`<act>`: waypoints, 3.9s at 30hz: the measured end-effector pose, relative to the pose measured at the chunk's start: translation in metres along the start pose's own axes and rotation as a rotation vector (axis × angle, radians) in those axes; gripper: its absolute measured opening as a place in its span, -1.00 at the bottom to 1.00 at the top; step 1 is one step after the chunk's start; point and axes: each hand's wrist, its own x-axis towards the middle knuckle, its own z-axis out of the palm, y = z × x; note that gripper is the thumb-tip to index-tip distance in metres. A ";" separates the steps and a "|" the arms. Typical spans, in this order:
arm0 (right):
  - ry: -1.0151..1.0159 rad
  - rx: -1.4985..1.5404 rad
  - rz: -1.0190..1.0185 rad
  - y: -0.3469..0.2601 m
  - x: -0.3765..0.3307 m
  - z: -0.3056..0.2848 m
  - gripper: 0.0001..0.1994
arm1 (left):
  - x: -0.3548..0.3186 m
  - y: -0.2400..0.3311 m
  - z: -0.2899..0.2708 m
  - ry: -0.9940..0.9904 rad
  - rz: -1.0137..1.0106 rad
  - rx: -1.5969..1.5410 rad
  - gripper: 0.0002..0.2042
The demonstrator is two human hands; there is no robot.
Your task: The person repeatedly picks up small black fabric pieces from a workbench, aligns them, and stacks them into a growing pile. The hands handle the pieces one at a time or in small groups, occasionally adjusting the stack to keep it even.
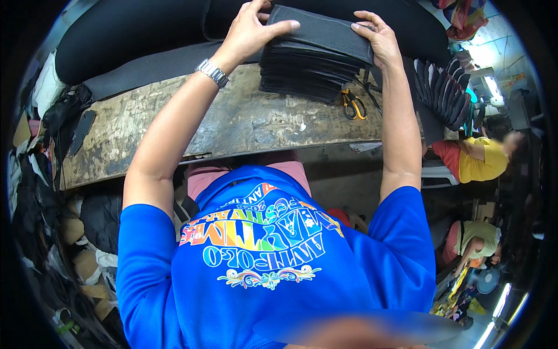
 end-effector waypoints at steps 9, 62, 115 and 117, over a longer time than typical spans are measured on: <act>-0.106 -0.183 -0.042 -0.008 0.002 -0.003 -0.62 | -0.017 -0.009 0.003 -0.088 0.341 0.519 -0.36; -0.494 -0.269 -0.997 -0.089 -0.175 0.352 -0.85 | -0.230 -0.041 -0.182 0.326 -0.430 -1.016 -0.54; -0.119 -0.842 -0.447 -0.012 -0.052 0.051 -0.65 | -0.080 -0.113 0.016 -0.102 -0.820 -0.505 -0.60; -0.040 -0.880 -0.419 -0.015 -0.061 0.051 -0.71 | -0.070 -0.115 0.022 -0.157 -0.833 -0.422 -0.56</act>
